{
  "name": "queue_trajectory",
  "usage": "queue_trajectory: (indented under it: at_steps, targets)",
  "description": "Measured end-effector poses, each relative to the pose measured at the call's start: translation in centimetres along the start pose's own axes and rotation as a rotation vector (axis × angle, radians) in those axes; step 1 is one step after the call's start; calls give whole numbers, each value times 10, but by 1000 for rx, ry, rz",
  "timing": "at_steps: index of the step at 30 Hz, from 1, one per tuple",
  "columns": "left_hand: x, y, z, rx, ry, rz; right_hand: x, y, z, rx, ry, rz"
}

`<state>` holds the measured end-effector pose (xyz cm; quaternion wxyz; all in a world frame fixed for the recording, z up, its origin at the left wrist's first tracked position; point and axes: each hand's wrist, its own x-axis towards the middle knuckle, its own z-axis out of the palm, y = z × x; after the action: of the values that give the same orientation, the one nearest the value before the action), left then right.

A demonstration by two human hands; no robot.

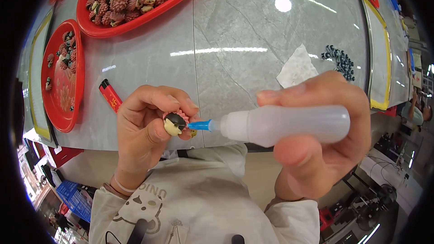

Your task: The person assembles miniature figurines by taking head pieces from a tray, applying glue to them with a dispenser bottle, attaching body pieces by hand, and placing the assembled figurines into another tray.

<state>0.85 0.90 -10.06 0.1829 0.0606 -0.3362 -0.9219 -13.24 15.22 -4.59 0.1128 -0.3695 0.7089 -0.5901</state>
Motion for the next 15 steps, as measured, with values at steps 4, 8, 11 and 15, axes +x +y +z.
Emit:
queue_trajectory:
  at_steps: [4, 8, 11, 15]
  targets:
    - [2, 0, 9, 158, 160, -89, -5, -6, -2, -86, -45, -300]
    - [3, 1, 10, 148, 161, -98, -21, -12, -4, -371, 60, -448]
    - [4, 1, 8, 144, 155, -78, -14, -9, -10, -379, 56, -467]
    - [5, 1, 10, 164, 166, -96, -9, -7, -13, -236, -75, -461]
